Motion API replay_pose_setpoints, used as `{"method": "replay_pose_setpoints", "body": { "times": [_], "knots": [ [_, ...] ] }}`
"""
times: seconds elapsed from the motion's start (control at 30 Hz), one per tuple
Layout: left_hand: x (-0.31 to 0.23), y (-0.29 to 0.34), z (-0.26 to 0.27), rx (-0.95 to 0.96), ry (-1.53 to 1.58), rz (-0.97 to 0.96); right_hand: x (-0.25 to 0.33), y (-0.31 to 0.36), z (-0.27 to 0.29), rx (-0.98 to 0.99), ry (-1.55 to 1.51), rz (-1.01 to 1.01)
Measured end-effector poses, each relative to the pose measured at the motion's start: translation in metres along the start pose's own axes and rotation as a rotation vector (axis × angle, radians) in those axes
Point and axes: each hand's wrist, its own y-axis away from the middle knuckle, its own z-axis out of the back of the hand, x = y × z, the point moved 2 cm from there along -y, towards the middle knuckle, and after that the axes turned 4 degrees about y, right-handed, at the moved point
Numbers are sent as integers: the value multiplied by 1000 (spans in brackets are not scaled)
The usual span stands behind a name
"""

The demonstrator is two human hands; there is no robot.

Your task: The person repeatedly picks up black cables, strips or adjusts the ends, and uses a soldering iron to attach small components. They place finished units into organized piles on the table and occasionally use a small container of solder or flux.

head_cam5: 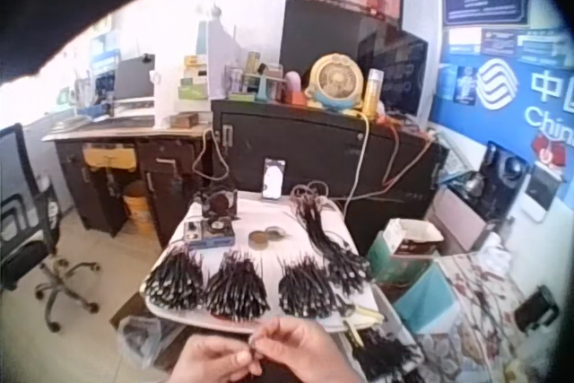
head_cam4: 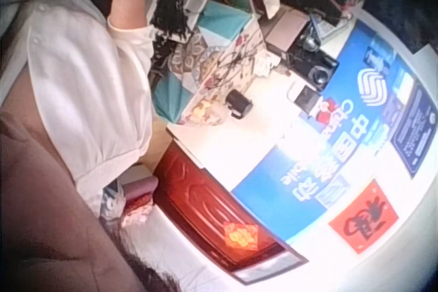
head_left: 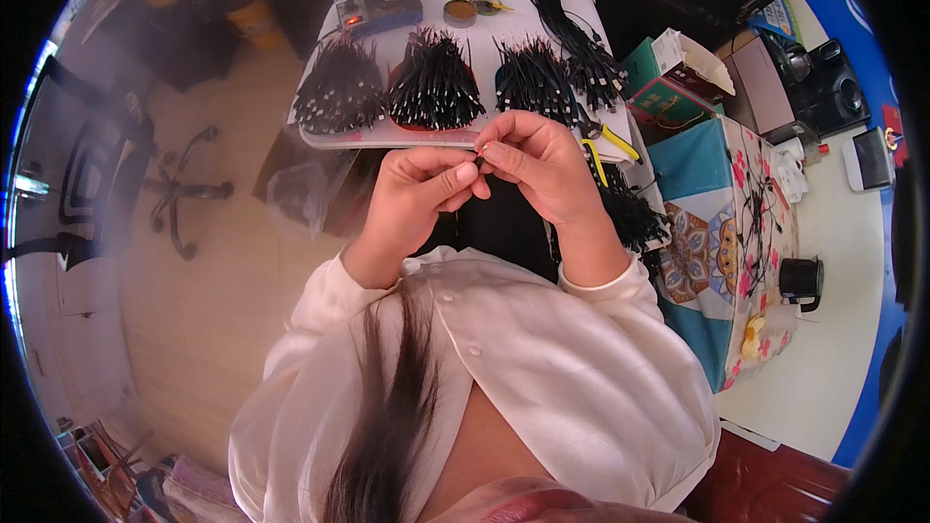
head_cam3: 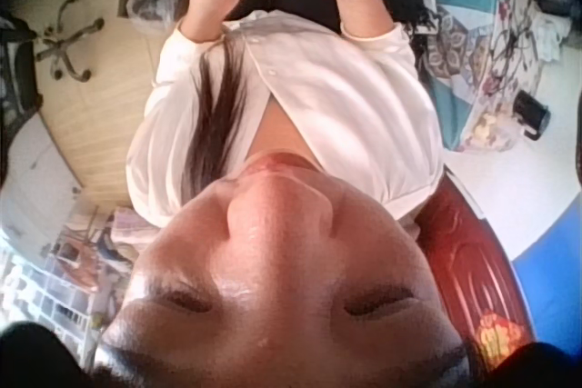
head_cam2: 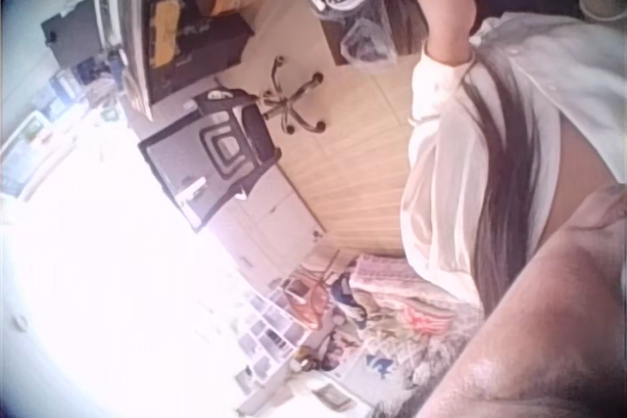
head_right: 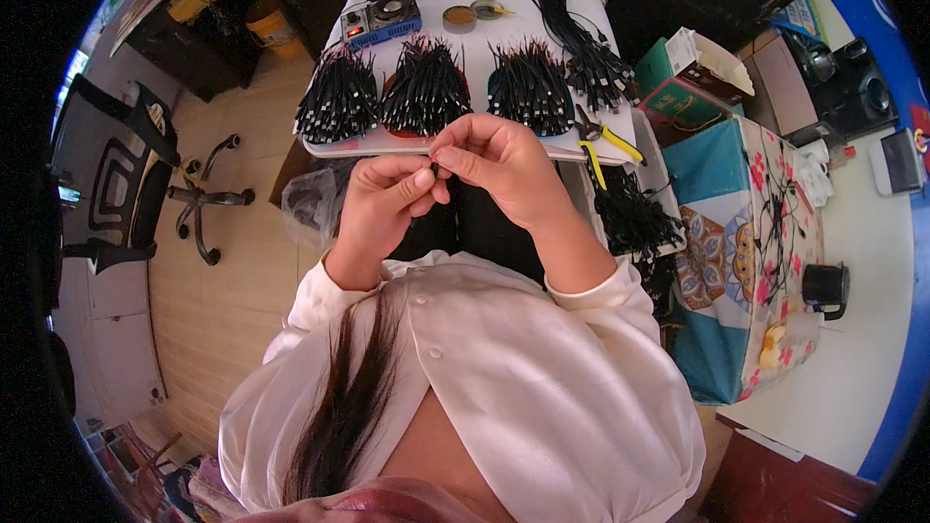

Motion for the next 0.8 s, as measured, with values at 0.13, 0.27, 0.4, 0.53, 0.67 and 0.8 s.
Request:
{"method": "replay_pose_setpoints", "body": {
  "times": [0.13, 0.27, 0.4, 0.53, 0.67, 0.8],
  "knots": [
    [-9, -11, 5, -23, -433, -62, -8, -12, 18, -3, 60, -5],
    [-5, -28, 10, 44, -564, -145, -33, -20, 23, 53, -553, -315],
    [13, -52, 18, -28, -328, -34, -25, -26, 59, -143, -119, -143],
    [27, -74, 26, -175, -91, 5, 6, -55, 133, -652, 1019, 66],
    [34, -85, 29, -206, 44, 50, -4, -71, 158, -598, 1480, -101],
    [34, -86, 31, -214, 64, 29, -12, -73, 160, -645, 1487, -95]
  ]
}}
